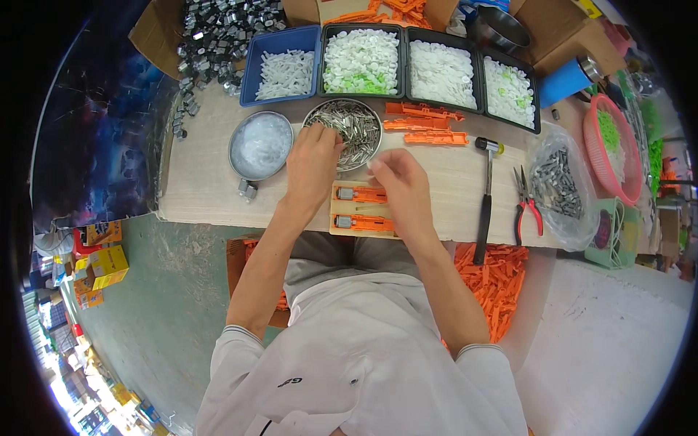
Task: Assembling small orange plastic toy parts by inserting metal components and joining them on a factory workbench.
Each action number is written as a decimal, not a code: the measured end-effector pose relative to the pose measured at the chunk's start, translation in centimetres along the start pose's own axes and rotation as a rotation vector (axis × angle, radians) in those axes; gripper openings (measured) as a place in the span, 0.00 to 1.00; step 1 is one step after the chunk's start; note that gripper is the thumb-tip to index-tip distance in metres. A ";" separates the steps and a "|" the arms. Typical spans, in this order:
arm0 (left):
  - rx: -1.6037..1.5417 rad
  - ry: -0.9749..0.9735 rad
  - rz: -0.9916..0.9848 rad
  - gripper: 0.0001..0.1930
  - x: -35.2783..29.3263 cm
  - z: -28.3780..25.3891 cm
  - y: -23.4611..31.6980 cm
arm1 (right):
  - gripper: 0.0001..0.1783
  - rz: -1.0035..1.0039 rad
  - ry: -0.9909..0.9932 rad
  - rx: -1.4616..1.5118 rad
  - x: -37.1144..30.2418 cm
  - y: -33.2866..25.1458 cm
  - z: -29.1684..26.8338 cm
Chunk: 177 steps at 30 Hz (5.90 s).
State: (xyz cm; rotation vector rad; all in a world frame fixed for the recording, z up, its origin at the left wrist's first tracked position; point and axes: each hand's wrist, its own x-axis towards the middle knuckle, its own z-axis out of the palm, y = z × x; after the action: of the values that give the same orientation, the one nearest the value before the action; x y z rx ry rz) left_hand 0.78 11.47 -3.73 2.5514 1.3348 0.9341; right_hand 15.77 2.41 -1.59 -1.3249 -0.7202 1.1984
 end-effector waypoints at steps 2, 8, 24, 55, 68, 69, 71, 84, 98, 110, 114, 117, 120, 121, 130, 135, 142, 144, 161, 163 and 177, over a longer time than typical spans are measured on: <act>-0.038 0.013 -0.005 0.05 -0.3 -0.5 0.1 | 0.07 0.084 -0.033 0.269 1.3 1.0 0.6; -0.522 -0.055 -0.325 0.06 -1.9 -2.1 1.7 | 0.06 0.190 -0.071 0.448 1.2 1.0 0.9; -1.038 -0.283 -0.660 0.10 -3.5 -4.4 3.8 | 0.06 0.109 -0.150 0.421 -0.9 1.1 0.6; -1.153 -0.203 -0.796 0.08 2.0 -0.4 -0.2 | 0.07 -0.774 -0.127 -0.748 4.9 0.2 1.1; -1.198 -0.303 -0.733 0.11 -1.5 -3.3 2.9 | 0.13 -0.877 -0.214 -0.828 0.9 -1.0 -0.1; -1.181 -0.327 -0.712 0.12 -2.0 -3.6 3.3 | 0.13 -0.876 -0.214 -0.830 0.3 -1.1 -0.4; -1.047 -0.331 -0.665 0.09 -3.3 -4.3 4.1 | 0.13 -0.908 -0.244 -0.890 -0.9 -0.8 -1.1; -0.402 0.012 0.149 0.05 -9.6 -2.4 3.3 | 0.14 -0.851 -0.218 -0.960 -0.8 2.5 -1.3; -0.303 0.003 0.079 0.05 -9.1 -1.4 4.4 | 0.13 -0.811 -0.269 -0.970 -0.6 1.9 -1.3; -0.582 0.084 -0.073 0.06 -6.9 -2.9 5.5 | 0.06 -0.925 0.171 -1.338 17.8 -3.4 0.0; -0.985 -0.038 -0.541 0.02 -6.4 -3.6 5.6 | 0.07 -0.825 0.220 -1.476 18.5 -3.7 0.9; -1.310 -0.092 -0.786 0.05 -5.5 -4.9 5.7 | 0.08 -0.853 0.226 -1.402 17.4 -3.4 0.5; -1.377 -0.110 -0.808 0.05 -5.7 -5.5 5.1 | 0.04 -0.822 0.002 -0.860 11.7 -2.4 0.5; -1.380 -0.098 -0.816 0.05 -5.7 -5.8 5.0 | 0.04 -0.662 -0.125 -0.659 8.4 -2.3 0.6; -1.431 -0.302 -0.804 0.03 -7.3 -5.5 6.0 | 0.10 0.026 -0.170 0.328 -5.8 1.0 -0.5; -1.388 -0.341 -0.780 0.03 -7.4 -5.6 6.3 | 0.12 0.033 -0.182 0.376 -6.2 1.6 -1.1; -1.385 -0.476 -0.763 0.05 -7.9 -6.2 5.3 | 0.10 -0.309 -0.272 -0.218 -6.6 1.6 -2.4; -1.555 -0.428 -0.868 0.05 -8.3 -6.1 5.3 | 0.11 -0.454 -0.299 -0.423 -6.9 1.2 -2.2; -0.753 -0.216 -0.479 0.04 -9.9 -6.5 6.0 | 0.14 -0.829 -0.139 -0.894 -6.7 1.7 -1.5; -0.571 -0.025 -0.303 0.04 -10.6 -5.8 5.5 | 0.14 -0.832 -0.138 -0.952 -6.2 2.4 -1.6; -0.183 -0.163 0.378 0.05 -13.0 -2.5 2.5 | 0.14 -0.807 -0.136 -1.027 -5.1 3.7 -1.4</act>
State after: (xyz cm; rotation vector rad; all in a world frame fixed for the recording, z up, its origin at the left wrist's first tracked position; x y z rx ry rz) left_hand -4.40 -0.59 -6.94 2.7107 0.7017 0.8319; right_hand 14.69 -3.41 -4.19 -1.4793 -1.8993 0.2053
